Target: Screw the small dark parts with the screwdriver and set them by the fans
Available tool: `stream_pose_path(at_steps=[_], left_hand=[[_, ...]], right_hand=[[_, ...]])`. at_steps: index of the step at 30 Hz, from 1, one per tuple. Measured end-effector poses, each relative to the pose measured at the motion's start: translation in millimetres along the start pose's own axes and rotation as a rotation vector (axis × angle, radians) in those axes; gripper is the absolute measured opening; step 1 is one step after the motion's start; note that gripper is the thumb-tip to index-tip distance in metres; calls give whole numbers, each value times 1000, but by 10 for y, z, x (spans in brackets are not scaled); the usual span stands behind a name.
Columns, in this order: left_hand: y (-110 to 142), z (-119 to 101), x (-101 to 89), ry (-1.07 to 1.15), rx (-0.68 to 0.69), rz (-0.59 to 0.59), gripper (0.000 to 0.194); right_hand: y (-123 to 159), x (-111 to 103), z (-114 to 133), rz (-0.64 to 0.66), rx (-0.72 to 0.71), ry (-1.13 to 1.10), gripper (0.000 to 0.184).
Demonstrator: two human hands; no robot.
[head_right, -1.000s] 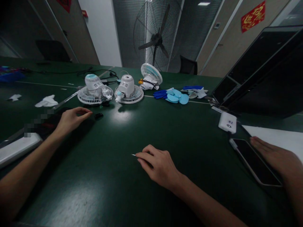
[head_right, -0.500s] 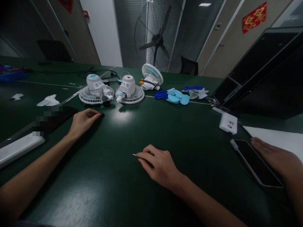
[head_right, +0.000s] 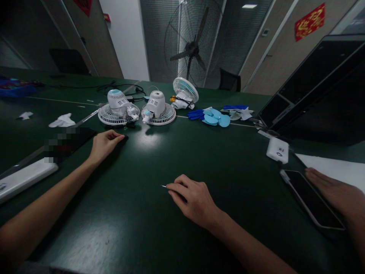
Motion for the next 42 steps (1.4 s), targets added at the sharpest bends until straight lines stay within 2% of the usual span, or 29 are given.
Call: stream_pose_path(at_steps=[5,11,15,19,22,26,29,33,42], left_hand=[[111,-336,-68,-240,253,-52,33],[200,-511,31,-509,372,-2,37],[196,-517,43,-504,393,24,38],[256,-605,94,-336,439,114,35],[502,-923,215,-132,614,242,32],[1106,-1524,339,90,940,424,25],[1476,-1808,383,160,1061,525,20],[1679,-1901,422,200,1086,609,15],[1642,-1811,502,283,945,674,12]], right_hand=[[3,2,-10,0,0,-10,26],[6,6,-11,1,3,-2,26],[7,12,-20,7,10,-10,25],[9,15,-27,8,15,-16,25],[5,2,-25,-7,16,-7,25],[3,-44,-42,-55,37,0,24],[2,-68,-68,-77,65,2,24],[-3,-69,-88,-76,81,-17,24],[14,-8,-128,-22,86,-17,25]])
Point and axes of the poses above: each hand's wrist, its own y-axis away from the middle knuckle, its own x-axis out of the palm, z = x × y, the point moved 10 cm from there along -y, towards the middle knuckle, and after that the axes turned 10 degrees about -y, right-handed, at the moved point
